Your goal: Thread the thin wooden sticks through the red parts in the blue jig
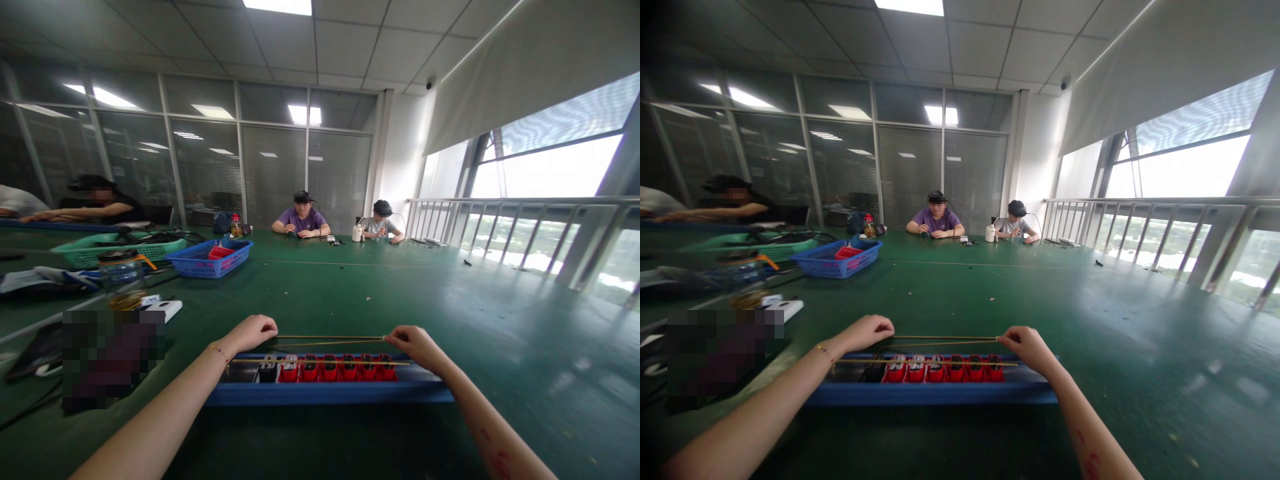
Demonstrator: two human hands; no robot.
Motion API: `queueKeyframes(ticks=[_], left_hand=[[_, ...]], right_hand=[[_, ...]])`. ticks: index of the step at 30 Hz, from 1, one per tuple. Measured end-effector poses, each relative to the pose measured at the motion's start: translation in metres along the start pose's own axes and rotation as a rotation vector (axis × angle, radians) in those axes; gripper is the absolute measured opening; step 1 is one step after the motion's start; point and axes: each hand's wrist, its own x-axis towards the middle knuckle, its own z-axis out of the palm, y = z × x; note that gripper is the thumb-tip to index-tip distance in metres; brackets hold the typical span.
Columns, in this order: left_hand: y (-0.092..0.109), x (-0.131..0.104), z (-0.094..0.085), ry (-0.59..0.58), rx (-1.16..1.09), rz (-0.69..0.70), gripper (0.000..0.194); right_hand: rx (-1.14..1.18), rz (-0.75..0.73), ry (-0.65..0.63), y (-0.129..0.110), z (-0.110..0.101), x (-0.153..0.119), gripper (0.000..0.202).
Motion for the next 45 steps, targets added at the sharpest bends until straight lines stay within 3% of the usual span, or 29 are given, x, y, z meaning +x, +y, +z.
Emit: queueKeyframes(ticks=[8,15,21,28,33,38,41,45], left_hand=[[0.023,-0.016,-0.024,0.135,0.025,0.037,0.034],[0.063,-0.067,-0.055,0.009,0.055,0.101,0.032],[0.075,-0.096,-0.054,-0.010,0.079,0.067,0.021],[0.076,-0.090,-0.052,-0.005,0.110,0.151,0.020],[0.078,-0.089,-0.069,0.075,0.140,0.168,0.024],[0.058,-0.076,-0.087,0.133,0.177,0.112,0.023],[0.044,-0.062,-0.080,0.117,0.168,0.075,0.025],[0.031,-0.040,-0.053,0.019,0.127,0.080,0.022]], right_hand=[[-0.266,-0.054,-0.128,-0.008,0.008,0.028,0.025],[-0.382,-0.086,-0.204,-0.003,0.017,0.048,0.024],[-0.369,-0.042,-0.237,0.001,0.021,0.053,0.022],[-0.363,-0.039,-0.164,0.000,0.027,0.049,0.029],[-0.294,-0.046,-0.135,0.003,0.028,0.048,0.027],[-0.214,-0.003,-0.159,0.007,0.027,0.051,0.026],[-0.161,0.044,-0.147,0.008,0.028,0.051,0.033],[-0.143,0.075,-0.136,0.008,0.028,0.051,0.049]])
